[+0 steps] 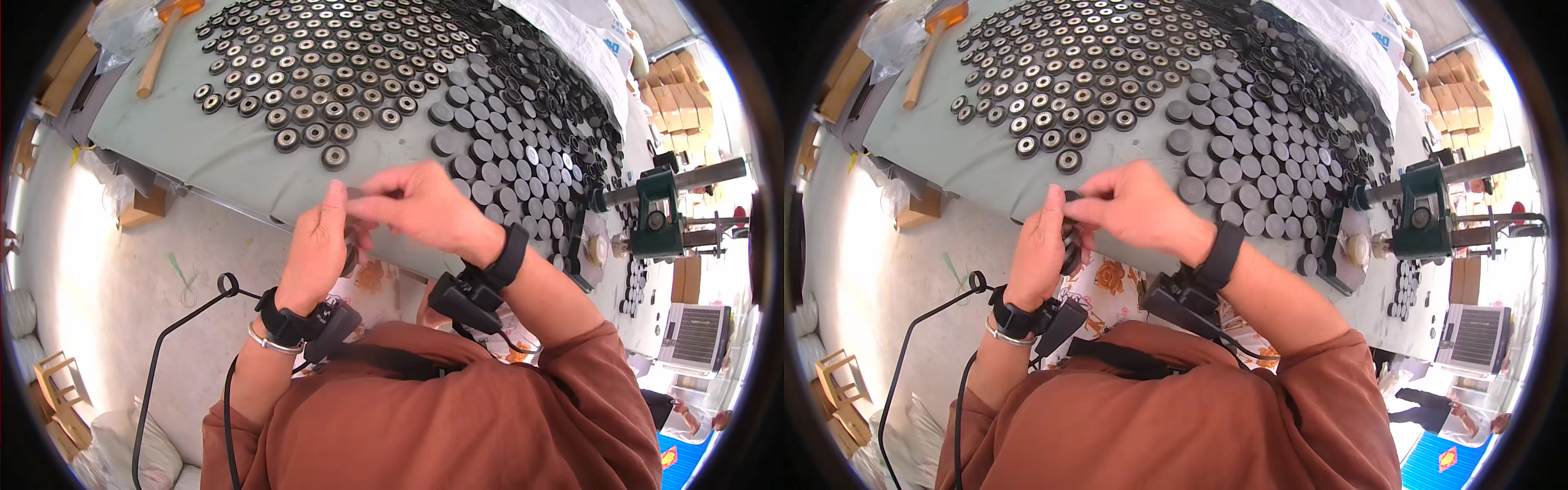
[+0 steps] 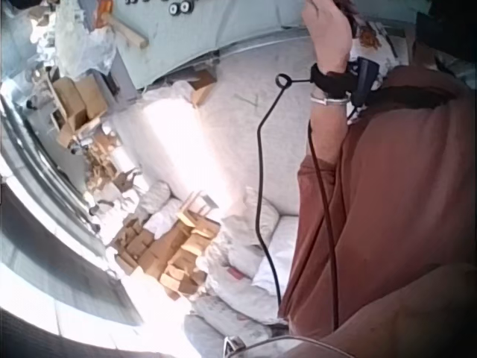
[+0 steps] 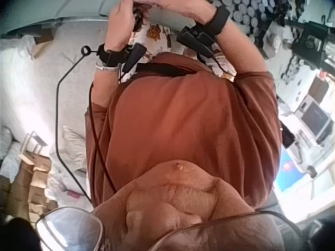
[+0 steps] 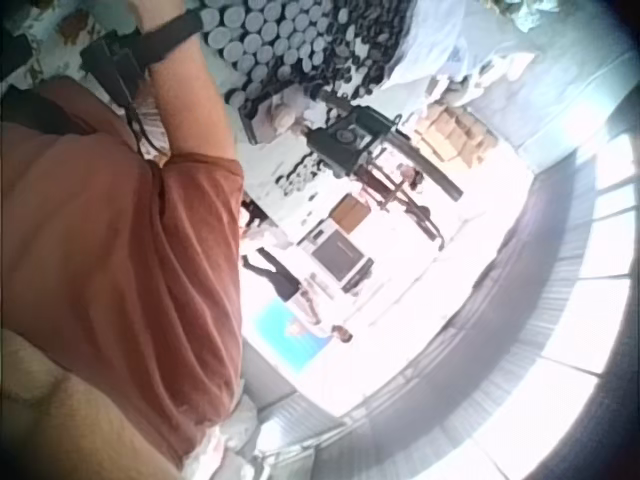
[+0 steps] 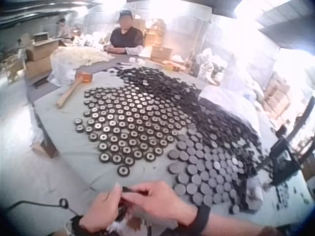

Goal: Sorting and arranging black rubber grommets or washers on a work table.

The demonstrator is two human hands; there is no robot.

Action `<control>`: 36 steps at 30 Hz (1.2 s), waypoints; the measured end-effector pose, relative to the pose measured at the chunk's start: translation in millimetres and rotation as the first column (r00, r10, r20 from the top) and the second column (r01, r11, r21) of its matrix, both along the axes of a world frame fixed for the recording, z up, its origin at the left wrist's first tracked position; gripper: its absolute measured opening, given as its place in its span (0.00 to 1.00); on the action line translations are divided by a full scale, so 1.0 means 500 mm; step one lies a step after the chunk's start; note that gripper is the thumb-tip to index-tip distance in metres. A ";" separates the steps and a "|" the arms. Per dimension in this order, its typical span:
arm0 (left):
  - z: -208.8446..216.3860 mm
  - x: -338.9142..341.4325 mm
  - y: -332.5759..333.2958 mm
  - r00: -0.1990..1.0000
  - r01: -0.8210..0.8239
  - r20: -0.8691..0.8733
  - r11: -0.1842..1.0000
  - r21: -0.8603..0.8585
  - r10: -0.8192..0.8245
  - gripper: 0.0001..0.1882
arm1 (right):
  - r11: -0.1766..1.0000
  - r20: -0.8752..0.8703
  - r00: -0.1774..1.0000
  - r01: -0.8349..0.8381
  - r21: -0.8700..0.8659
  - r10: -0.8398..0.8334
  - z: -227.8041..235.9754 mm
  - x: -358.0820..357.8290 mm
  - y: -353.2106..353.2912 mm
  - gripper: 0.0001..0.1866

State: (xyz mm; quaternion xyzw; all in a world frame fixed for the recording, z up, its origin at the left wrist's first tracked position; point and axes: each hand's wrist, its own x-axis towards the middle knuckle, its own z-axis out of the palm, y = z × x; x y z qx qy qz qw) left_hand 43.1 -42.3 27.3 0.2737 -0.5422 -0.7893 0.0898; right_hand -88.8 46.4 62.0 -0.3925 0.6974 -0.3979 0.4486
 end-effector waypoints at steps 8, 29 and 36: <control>-0.016 -0.040 -0.083 0.949 0.114 0.137 0.099 -0.989 0.285 0.17 | 0.925 -0.658 0.702 0.004 -0.379 -0.273 -0.062 -0.057 -0.075 0.07; -0.019 -0.045 -0.077 0.944 0.050 0.145 0.303 -0.952 0.298 0.12 | 0.877 -0.986 0.114 -0.478 0.055 0.124 -0.059 -0.005 -0.069 0.10; -0.002 -0.003 -0.082 0.947 -0.307 0.006 0.900 0.308 0.321 0.12 | 0.916 -0.989 0.096 -0.395 0.069 0.116 -0.066 -0.020 -0.058 0.08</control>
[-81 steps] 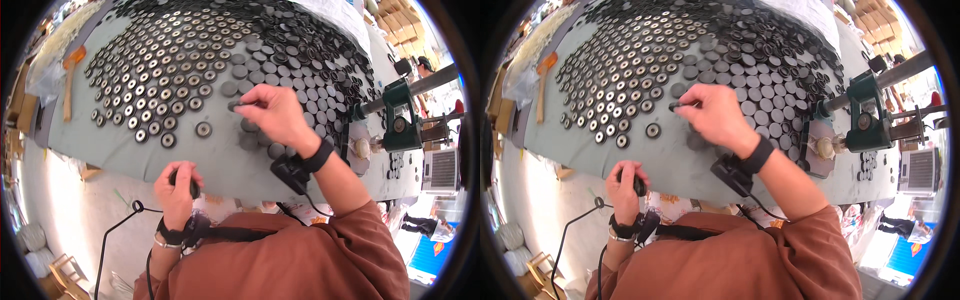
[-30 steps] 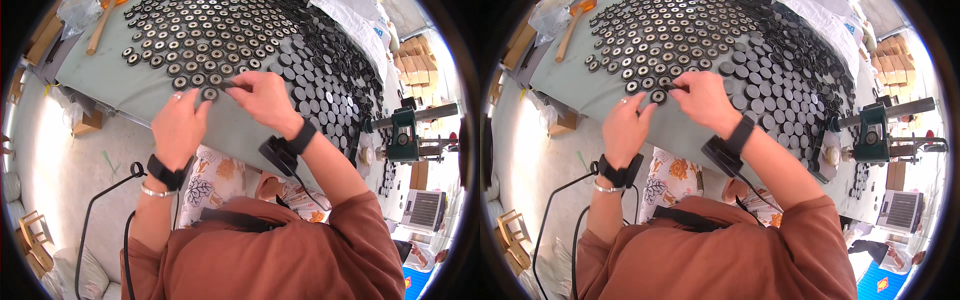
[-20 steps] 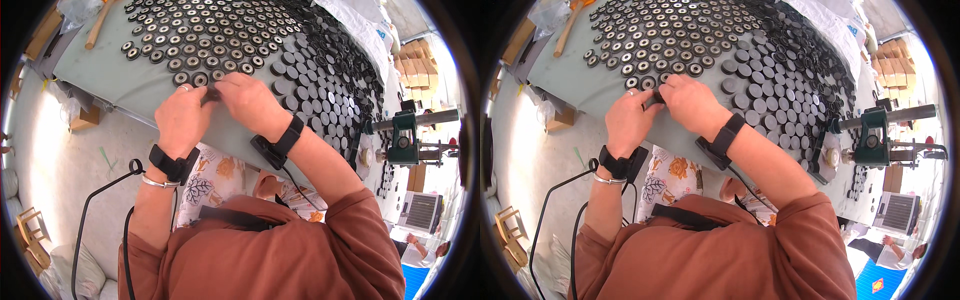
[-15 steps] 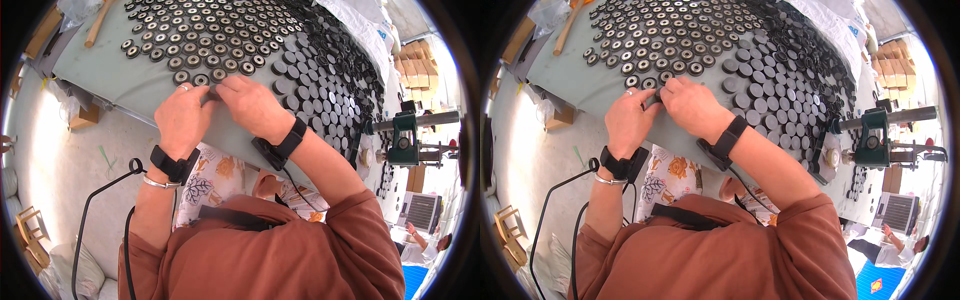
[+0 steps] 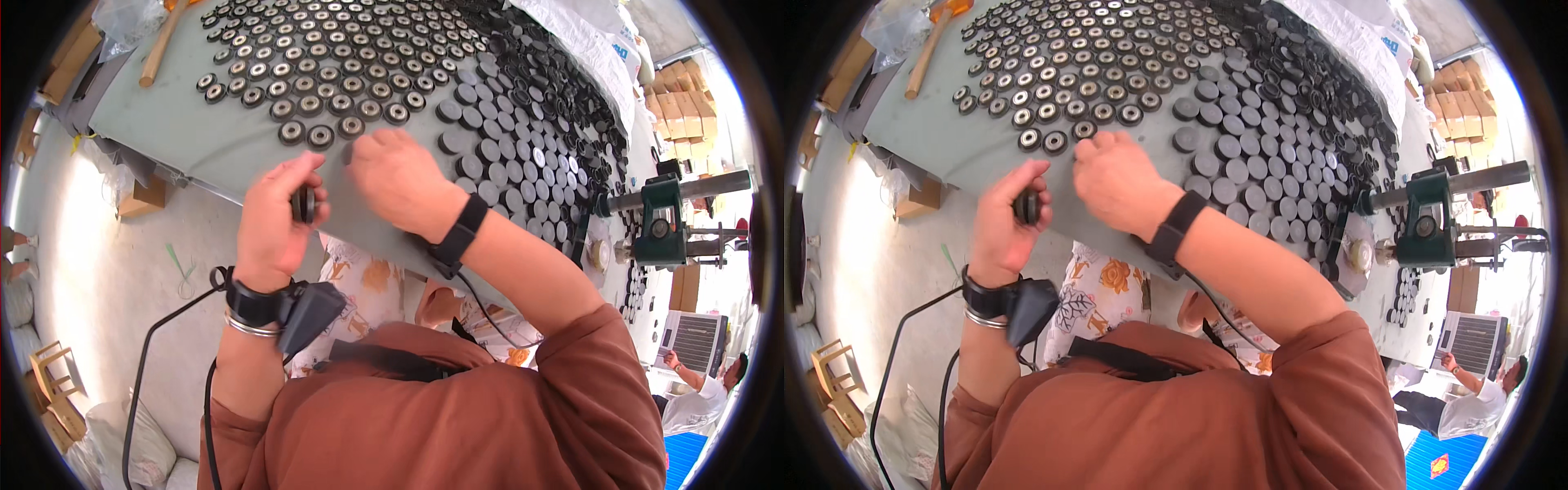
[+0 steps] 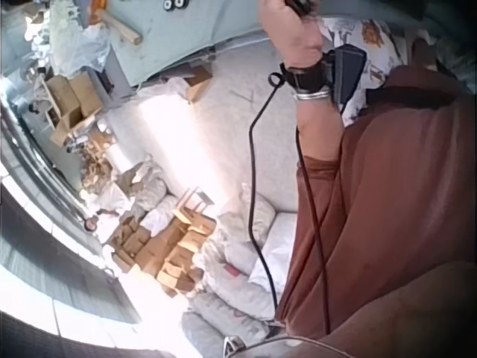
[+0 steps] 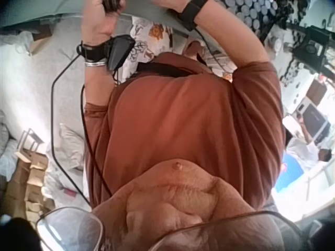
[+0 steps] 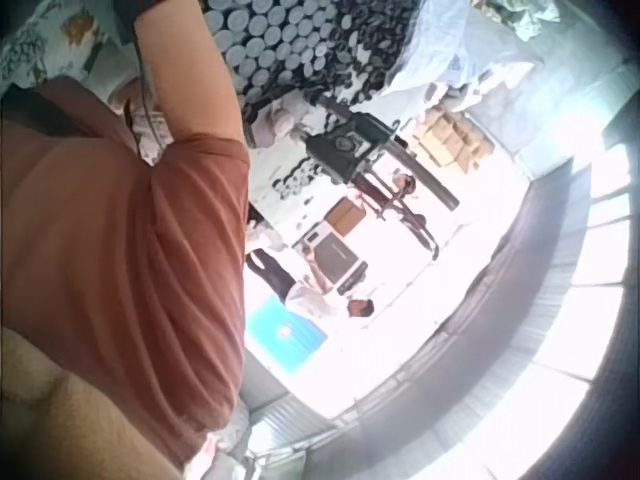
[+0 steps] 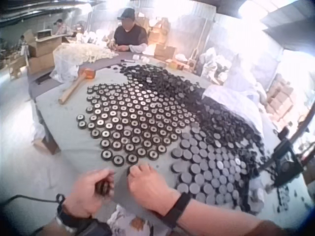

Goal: Sorting and arranging black rubber grommets or washers on a work table.

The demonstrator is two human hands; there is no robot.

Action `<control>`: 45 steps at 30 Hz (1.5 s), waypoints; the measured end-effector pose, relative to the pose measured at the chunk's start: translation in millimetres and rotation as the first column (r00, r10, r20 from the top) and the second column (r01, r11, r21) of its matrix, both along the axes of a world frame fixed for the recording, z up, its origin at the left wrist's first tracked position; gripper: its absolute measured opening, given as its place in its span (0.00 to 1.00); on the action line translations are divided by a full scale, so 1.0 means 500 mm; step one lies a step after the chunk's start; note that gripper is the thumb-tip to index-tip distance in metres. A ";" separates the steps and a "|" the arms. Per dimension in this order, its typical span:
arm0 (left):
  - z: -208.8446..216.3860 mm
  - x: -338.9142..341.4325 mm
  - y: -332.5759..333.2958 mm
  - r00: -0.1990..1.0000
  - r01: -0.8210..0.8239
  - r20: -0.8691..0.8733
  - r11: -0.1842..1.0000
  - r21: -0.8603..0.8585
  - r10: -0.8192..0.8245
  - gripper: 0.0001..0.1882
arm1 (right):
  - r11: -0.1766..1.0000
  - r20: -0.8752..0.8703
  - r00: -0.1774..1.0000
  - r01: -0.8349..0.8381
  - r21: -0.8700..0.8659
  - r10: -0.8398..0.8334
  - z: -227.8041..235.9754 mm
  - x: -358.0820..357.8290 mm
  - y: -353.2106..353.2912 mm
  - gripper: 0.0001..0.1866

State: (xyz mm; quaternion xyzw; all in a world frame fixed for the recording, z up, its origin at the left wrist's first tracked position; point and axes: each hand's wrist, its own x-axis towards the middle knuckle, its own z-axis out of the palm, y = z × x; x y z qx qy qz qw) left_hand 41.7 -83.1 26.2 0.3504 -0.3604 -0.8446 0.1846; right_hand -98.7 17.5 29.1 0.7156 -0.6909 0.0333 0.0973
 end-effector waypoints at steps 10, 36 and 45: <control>0.004 -0.022 0.044 0.967 0.024 -0.246 0.941 0.337 0.063 0.13 | 0.968 0.699 0.712 0.216 -0.127 -0.067 0.055 0.052 0.056 0.14; -0.016 -0.008 0.039 0.977 0.010 -0.209 0.979 0.202 0.033 0.17 | 0.994 0.081 0.996 0.036 -0.105 -0.027 -0.014 -0.040 -0.066 0.10; -0.019 -0.001 0.039 0.955 -0.036 -0.265 0.942 0.335 0.131 0.18 | 0.998 0.009 0.998 0.060 -0.003 -0.060 0.016 -0.042 -0.008 0.06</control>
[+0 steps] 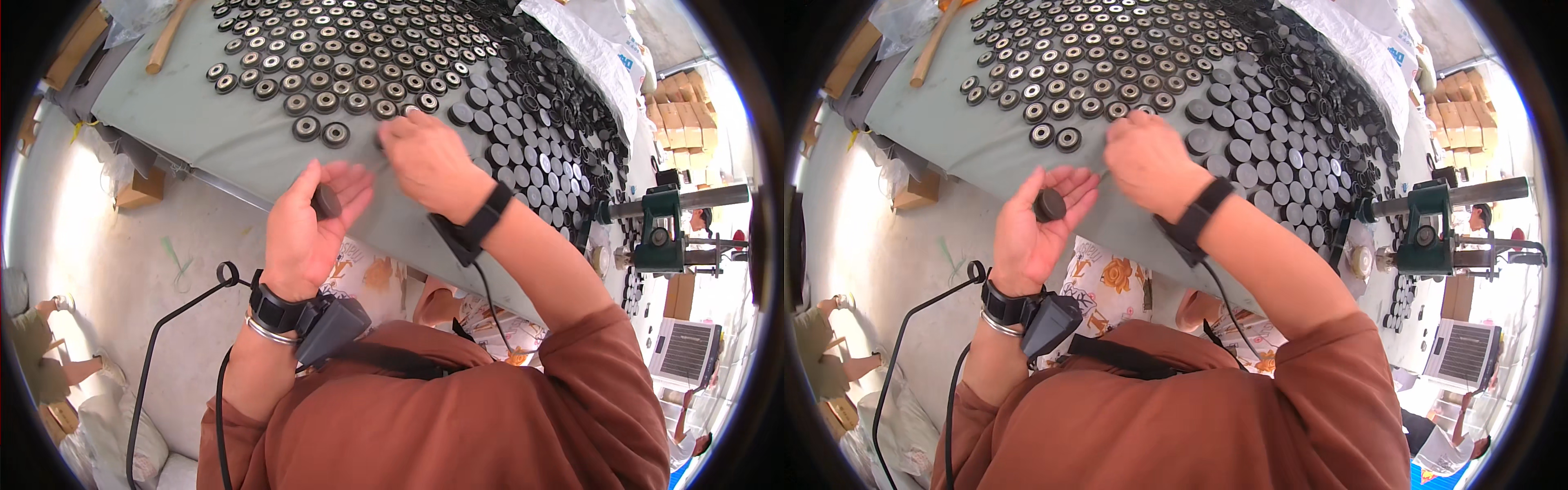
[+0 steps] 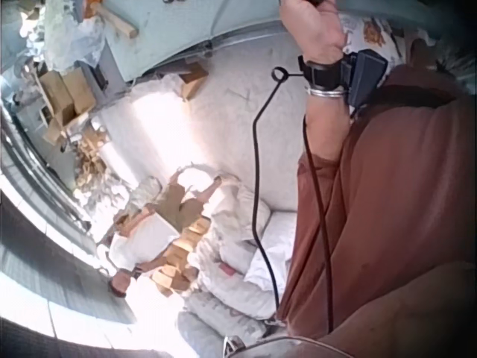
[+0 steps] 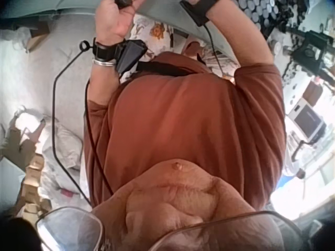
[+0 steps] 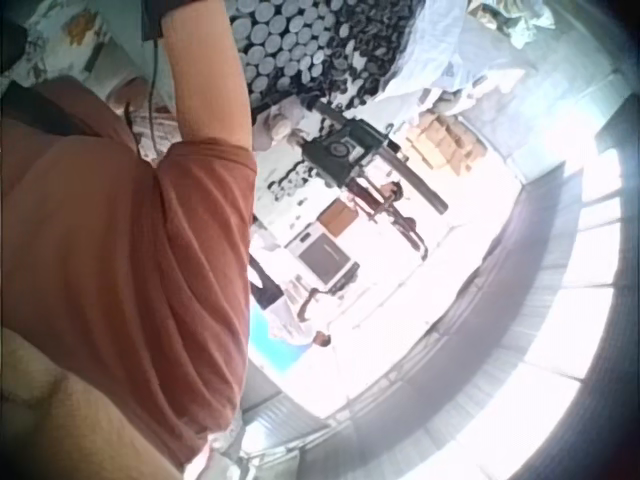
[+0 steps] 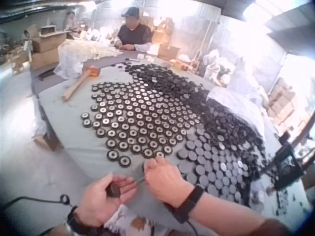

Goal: Sorting and arranging black rubber grommets or washers on a work table.

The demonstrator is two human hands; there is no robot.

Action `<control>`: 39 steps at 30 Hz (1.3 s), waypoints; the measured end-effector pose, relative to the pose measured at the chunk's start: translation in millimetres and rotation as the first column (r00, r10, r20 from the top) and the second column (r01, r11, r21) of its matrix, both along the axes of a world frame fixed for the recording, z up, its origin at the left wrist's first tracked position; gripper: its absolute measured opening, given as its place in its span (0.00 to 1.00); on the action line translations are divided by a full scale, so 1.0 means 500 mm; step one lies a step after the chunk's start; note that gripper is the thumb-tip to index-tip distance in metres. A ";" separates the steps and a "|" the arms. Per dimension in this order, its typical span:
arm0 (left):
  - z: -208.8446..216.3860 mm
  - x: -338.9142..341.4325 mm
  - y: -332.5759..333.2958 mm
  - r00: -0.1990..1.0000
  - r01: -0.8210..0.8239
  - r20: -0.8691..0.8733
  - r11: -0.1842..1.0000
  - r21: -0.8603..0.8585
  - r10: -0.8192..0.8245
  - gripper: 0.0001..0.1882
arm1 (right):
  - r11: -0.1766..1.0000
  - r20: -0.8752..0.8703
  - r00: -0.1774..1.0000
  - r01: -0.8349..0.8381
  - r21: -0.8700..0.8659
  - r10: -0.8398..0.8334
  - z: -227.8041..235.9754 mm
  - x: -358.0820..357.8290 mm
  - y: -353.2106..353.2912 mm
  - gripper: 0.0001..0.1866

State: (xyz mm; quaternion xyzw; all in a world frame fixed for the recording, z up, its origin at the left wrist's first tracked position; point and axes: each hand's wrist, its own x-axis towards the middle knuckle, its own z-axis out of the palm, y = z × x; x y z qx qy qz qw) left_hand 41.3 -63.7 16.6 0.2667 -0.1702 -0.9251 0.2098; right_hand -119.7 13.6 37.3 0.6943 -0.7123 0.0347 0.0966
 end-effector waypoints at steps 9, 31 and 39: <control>-0.007 -0.002 0.016 0.989 0.078 -0.128 0.995 0.059 -0.070 0.19 | 0.990 0.798 0.601 0.074 -0.124 0.055 0.044 0.101 0.032 0.12; 0.012 0.015 0.008 0.999 -0.029 0.032 0.999 -0.029 0.030 0.25 | 0.998 -0.118 0.991 -0.061 -0.012 0.059 -0.017 0.059 -0.101 0.08; 0.012 0.009 0.025 0.999 0.015 -0.047 0.999 0.049 -0.012 0.28 | 0.976 0.257 0.962 0.141 -0.169 -0.095 0.013 0.048 0.018 0.09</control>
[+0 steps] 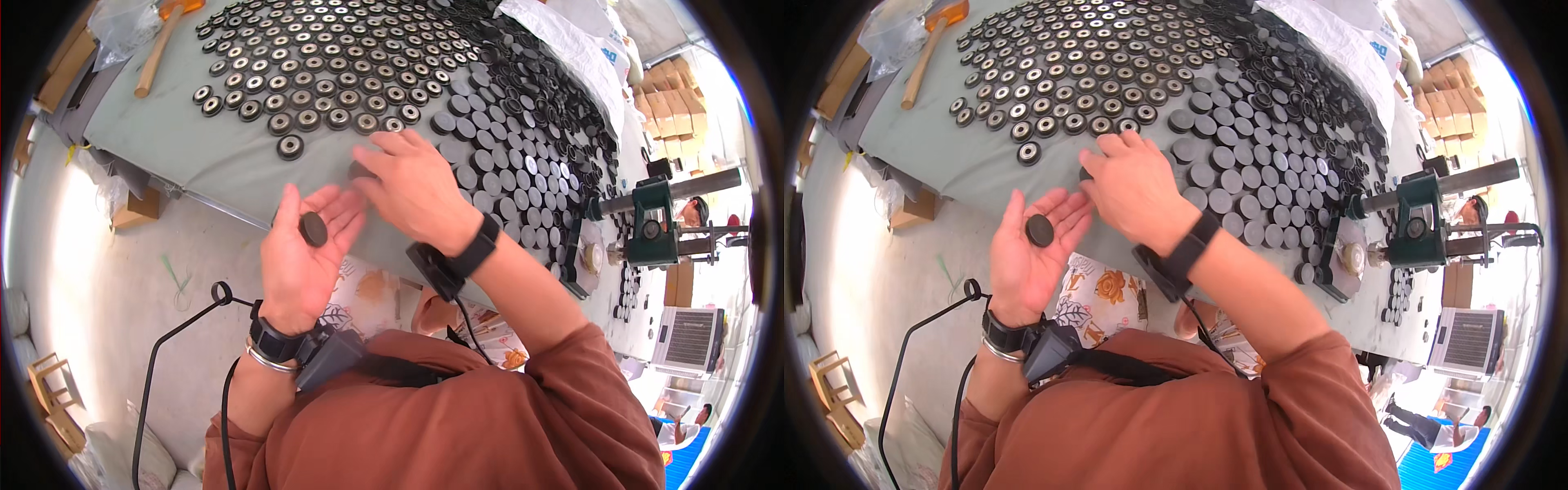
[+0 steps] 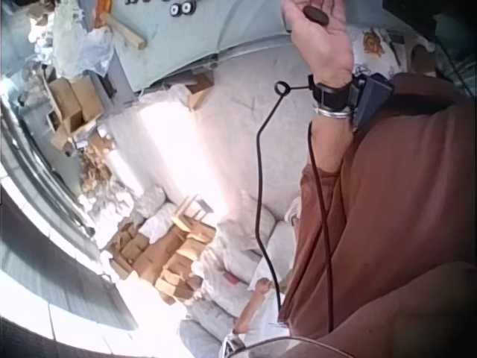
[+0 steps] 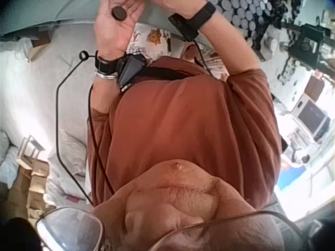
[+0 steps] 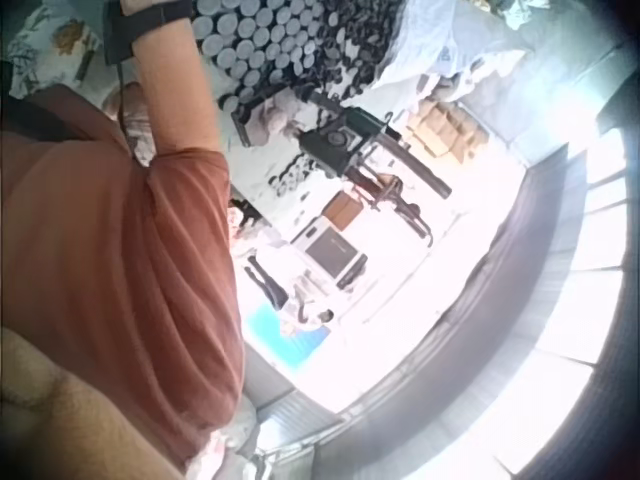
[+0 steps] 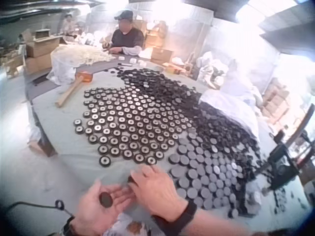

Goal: Sorting and arranging black rubber grommets or washers on a work table.

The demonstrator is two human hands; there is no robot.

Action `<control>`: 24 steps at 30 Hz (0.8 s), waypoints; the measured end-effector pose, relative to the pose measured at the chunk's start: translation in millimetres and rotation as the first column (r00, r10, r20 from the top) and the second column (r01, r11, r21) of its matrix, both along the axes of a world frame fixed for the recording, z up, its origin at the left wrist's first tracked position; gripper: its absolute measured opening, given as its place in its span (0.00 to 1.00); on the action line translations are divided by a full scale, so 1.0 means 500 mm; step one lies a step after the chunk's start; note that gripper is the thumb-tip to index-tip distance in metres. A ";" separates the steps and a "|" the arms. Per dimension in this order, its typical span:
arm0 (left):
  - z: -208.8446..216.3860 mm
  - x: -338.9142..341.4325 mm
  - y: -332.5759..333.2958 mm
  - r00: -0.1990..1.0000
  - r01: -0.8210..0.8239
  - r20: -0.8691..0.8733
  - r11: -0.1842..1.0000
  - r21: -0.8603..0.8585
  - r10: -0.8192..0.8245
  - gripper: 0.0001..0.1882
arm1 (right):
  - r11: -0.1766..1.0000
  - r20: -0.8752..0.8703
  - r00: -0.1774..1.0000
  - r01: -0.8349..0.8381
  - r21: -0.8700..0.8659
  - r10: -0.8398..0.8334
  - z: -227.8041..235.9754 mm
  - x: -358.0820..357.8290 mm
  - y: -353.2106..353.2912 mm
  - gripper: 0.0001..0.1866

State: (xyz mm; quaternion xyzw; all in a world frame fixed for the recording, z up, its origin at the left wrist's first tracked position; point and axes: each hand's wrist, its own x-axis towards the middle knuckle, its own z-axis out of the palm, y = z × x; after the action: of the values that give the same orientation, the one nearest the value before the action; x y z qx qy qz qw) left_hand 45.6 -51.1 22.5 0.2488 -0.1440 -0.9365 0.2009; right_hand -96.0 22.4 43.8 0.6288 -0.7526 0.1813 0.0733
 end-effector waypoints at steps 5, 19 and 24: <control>-0.001 -0.038 0.023 1.000 0.027 0.009 0.999 -0.038 -0.027 0.32 | 0.995 0.627 0.772 -0.071 -0.071 0.100 0.055 0.045 0.032 0.15; -0.039 -0.059 0.009 0.969 -0.015 0.164 0.703 -0.711 0.187 0.17 | 0.981 0.063 0.991 0.124 -0.152 -0.115 -0.025 -0.146 -0.026 0.15; -0.044 -0.056 0.004 0.974 -0.019 0.150 0.715 -0.699 0.172 0.15 | 0.997 -0.359 0.931 -0.057 0.051 0.071 -0.021 -0.121 -0.027 0.15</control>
State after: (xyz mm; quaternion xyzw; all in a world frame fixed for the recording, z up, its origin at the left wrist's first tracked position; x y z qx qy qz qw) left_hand 17.4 -49.3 0.5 0.2573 -0.4903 -0.7721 0.3118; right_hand -156.4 9.1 33.3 0.6769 -0.7089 0.0503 0.1919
